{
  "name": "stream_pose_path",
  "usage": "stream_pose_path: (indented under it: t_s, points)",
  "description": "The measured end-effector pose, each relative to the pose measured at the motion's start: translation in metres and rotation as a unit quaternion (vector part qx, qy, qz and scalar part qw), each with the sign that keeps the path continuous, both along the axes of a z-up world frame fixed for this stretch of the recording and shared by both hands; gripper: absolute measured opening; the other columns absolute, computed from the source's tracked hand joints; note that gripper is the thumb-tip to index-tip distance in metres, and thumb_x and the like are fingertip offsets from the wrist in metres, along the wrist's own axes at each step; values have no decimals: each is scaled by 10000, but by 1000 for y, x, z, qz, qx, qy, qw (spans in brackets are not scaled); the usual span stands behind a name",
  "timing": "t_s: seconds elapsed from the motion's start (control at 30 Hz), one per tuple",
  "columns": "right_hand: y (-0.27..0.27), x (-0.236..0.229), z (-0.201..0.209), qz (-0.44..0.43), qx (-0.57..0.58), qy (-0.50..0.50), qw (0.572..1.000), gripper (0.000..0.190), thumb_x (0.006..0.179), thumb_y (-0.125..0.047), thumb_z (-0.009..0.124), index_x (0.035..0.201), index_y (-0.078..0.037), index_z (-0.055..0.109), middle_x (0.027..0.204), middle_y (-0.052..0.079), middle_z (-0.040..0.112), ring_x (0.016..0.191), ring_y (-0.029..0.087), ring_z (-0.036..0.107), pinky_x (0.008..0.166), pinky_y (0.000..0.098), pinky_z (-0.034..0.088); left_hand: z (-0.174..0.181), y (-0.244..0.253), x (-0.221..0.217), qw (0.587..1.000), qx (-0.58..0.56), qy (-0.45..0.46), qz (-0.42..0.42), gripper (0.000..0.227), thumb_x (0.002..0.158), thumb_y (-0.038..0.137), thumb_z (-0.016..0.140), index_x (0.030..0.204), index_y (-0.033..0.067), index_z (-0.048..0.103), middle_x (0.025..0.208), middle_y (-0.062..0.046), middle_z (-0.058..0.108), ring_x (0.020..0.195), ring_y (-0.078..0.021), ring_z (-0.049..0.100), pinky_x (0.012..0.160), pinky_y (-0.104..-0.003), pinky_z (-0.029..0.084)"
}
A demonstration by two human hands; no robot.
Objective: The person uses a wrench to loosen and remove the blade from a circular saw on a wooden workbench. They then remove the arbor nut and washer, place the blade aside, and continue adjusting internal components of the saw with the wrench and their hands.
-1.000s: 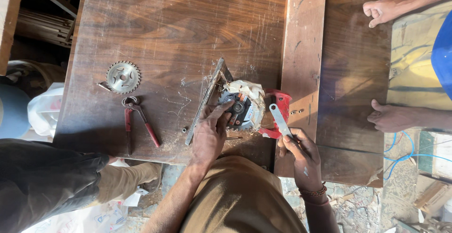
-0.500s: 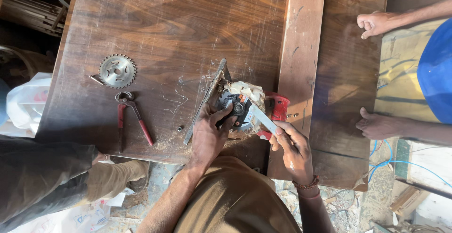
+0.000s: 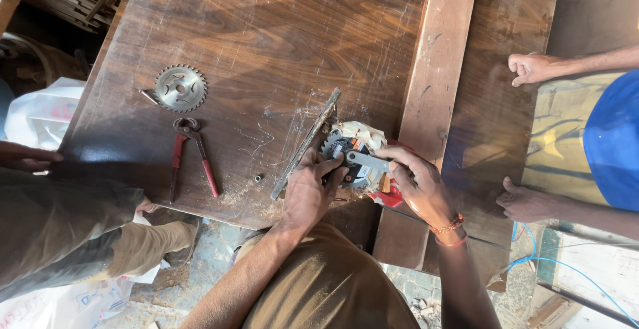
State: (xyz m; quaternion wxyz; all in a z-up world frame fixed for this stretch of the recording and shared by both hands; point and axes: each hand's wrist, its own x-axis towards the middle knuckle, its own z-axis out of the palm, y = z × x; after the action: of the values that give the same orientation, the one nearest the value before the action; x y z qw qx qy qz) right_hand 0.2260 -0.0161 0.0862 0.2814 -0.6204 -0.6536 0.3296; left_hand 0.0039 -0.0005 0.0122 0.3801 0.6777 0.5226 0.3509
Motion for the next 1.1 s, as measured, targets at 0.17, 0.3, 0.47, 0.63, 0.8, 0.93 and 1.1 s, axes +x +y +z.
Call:
stream_pose_path:
  t_s: [0.17, 0.3, 0.47, 0.63, 0.8, 0.93, 1.1]
  points:
    - [20, 2, 9, 35, -130, -99, 986, 282, 996, -102, 575, 1197, -124, 771, 949, 84, 739, 763, 192, 651, 729, 313, 529, 15, -3, 7, 998, -61, -6, 6, 313, 874, 250, 797, 1147, 98, 782, 958, -121, 661, 820, -254, 676, 750, -393, 570]
    - [22, 12, 8, 106, -65, -35, 992, 273, 989, -101, 587, 1221, -114, 729, 1054, 88, 762, 881, 177, 688, 808, 332, 543, 17, -5, 6, 995, -94, -27, 12, 351, 878, 263, 792, 1190, 107, 757, 1060, -136, 671, 904, -271, 699, 798, -399, 581]
    - [20, 22, 9, 156, -71, -58, 983, 315, 998, -113, 573, 1276, -167, 711, 1085, 93, 745, 886, 211, 694, 836, 340, 537, 10, -6, 9, 994, -105, -3, 22, 359, 861, 272, 807, 1188, 130, 766, 1096, -144, 659, 984, -293, 682, 841, -409, 574]
    - [28, 22, 13, 157, -65, -131, 977, 324, 965, -147, 602, 1244, -239, 737, 1017, 84, 693, 867, 253, 677, 799, 333, 539, 10, -4, 11, 991, -130, -3, 21, 363, 864, 294, 806, 1186, 135, 758, 1099, -130, 661, 988, -273, 695, 866, -404, 578]
    - [41, 19, 15, 195, -70, -125, 970, 347, 965, -132, 609, 1265, -262, 728, 933, 68, 661, 807, 243, 653, 760, 364, 533, 9, -5, 10, 992, -117, -25, 25, 365, 859, 275, 805, 1174, 102, 744, 1127, -145, 655, 978, -287, 714, 849, -407, 590]
    - [35, 10, 17, 169, -66, -308, 934, 534, 903, -188, 661, 1389, -407, 623, 846, 92, 573, 713, 278, 609, 673, 412, 523, 8, -6, 9, 991, -125, -28, 25, 369, 869, 279, 796, 1188, 102, 736, 1112, -151, 665, 909, -290, 739, 785, -417, 605]
    - [7, -9, 14, 145, 6, -372, 917, 731, 839, -101, 652, 1481, -429, 531, 875, 51, 591, 801, 267, 657, 682, 409, 562, 6, -2, 11, 998, -44, -25, 28, 346, 872, 275, 798, 1143, 71, 730, 1042, -166, 679, 867, -310, 735, 757, -416, 609]
